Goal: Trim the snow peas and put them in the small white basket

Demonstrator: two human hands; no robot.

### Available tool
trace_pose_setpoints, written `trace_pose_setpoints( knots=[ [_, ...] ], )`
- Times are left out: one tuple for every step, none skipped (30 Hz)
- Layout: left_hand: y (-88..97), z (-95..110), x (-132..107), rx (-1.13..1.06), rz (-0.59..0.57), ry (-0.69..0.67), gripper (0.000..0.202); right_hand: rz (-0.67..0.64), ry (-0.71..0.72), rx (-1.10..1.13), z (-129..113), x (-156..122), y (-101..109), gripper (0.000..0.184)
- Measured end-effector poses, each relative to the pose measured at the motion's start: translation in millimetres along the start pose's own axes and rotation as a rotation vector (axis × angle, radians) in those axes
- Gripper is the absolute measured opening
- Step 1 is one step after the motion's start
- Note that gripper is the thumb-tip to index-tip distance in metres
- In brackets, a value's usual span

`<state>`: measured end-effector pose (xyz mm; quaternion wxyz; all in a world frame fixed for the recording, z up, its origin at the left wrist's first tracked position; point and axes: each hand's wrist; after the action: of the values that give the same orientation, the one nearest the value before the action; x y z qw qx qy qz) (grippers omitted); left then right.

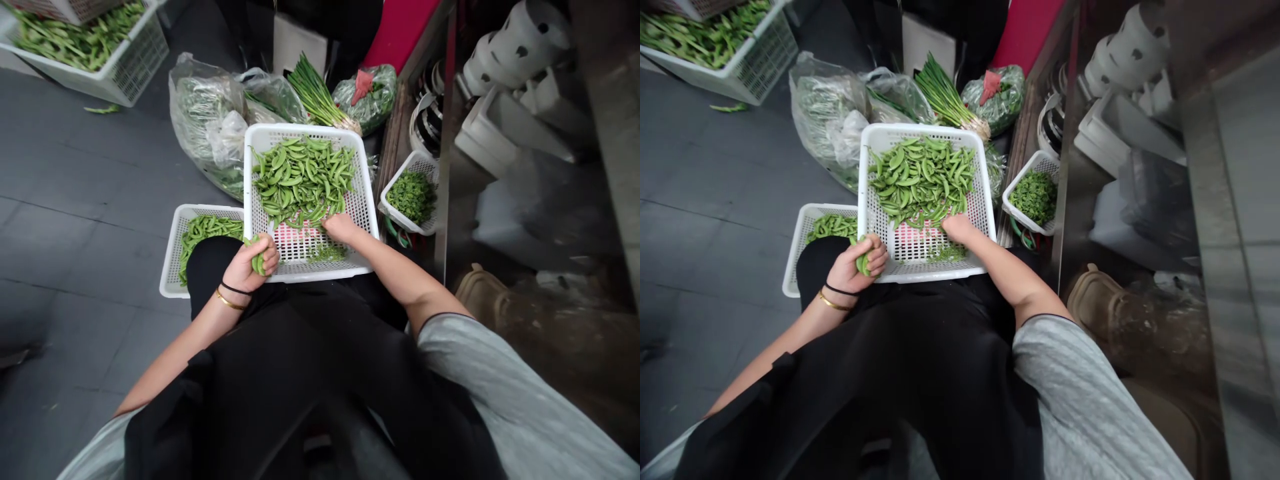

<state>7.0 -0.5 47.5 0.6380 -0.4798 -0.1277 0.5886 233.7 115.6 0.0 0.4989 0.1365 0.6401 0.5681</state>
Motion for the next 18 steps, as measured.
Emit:
trace_pose_setpoints(
  knots=[
    [-0.3, -2.8, -0.6, 0.056, 0.018, -0.009, 0.029, 0.029, -0.008, 0.018, 1.1, -6.5, 3.8, 0.024],
    [-1.2, -6.1, -0.7, 0.131, 0.051, -0.028, 0.029, 0.068, -0.010, 0.059, 0.4, -15.5, 8.7, 0.023],
    [-2.7, -9.9, -0.3, 0.217, 0.095, -0.058, 0.027, 0.116, -0.004, 0.123, -2.9, -26.5, 14.2, 0.022],
    [-4.8, -14.0, 0.2, 0.309, 0.141, -0.096, 0.026, 0.171, 0.011, 0.205, -9.2, -38.9, 20.0, 0.019],
    [-7.3, -18.0, 0.8, 0.401, 0.177, -0.133, 0.026, 0.226, 0.045, 0.302, -18.5, -51.7, 25.5, 0.016],
    [-10.1, -21.7, 1.0, 0.488, 0.197, -0.167, 0.027, 0.280, 0.066, 0.379, -29.9, -64.4, 30.4, 0.014],
    [-12.9, -24.7, 0.7, 0.561, 0.199, -0.197, 0.027, 0.336, 0.083, 0.436, -42.3, -76.0, 34.4, 0.013],
    [-15.4, -26.6, -0.4, 0.613, 0.185, -0.223, 0.027, 0.390, 0.086, 0.485, -54.2, -86.1, 37.6, 0.012],
    [-17.5, -27.3, -2.3, 0.643, 0.164, -0.244, 0.025, 0.435, 0.091, 0.528, -64.2, -94.3, 40.1, 0.013],
    [-19.2, -26.7, -4.9, 0.647, 0.140, -0.255, 0.024, 0.469, 0.113, 0.580, -71.3, -100.5, 42.2, 0.013],
    [-20.4, -25.1, -8.0, 0.625, 0.112, -0.252, 0.022, 0.496, 0.140, 0.643, -75.1, -104.9, 44.0, 0.014],
    [-21.3, -22.6, -11.5, 0.582, 0.082, -0.231, 0.021, 0.519, 0.168, 0.713, -75.6, -107.8, 46.0, 0.014],
    [-22.0, -19.7, -15.1, 0.529, 0.050, -0.194, 0.021, 0.542, 0.197, 0.780, -73.5, -109.6, 48.2, 0.015],
    [-22.5, -16.9, -18.5, 0.475, 0.021, -0.148, 0.021, 0.564, 0.229, 0.834, -69.7, -110.5, 50.8, 0.015],
    [-22.9, -14.5, -21.5, 0.429, -0.006, -0.101, 0.021, 0.585, 0.264, 0.860, -65.3, -111.0, 53.6, 0.014],
    [-23.3, -12.8, -24.0, 0.393, -0.027, -0.058, 0.021, 0.606, 0.300, 0.855, -61.6, -111.4, 56.6, 0.014],
    [-23.8, -12.0, -25.9, 0.367, -0.042, -0.024, 0.021, 0.623, 0.346, 0.824, -59.3, -111.7, 59.4, 0.015],
    [-24.3, -12.1, -27.0, 0.346, -0.054, 0.006, 0.022, 0.634, 0.393, 0.775, -59.0, -112.1, 61.7, 0.017]
  ],
)
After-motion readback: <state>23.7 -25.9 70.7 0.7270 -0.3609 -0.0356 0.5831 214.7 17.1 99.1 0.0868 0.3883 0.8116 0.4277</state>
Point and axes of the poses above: each hand's wrist, its own x-axis towards the middle knuckle, its own y-axis out of the back of the hand, z = x × y, and after that the axes turned 9 degrees about -x, right-handed
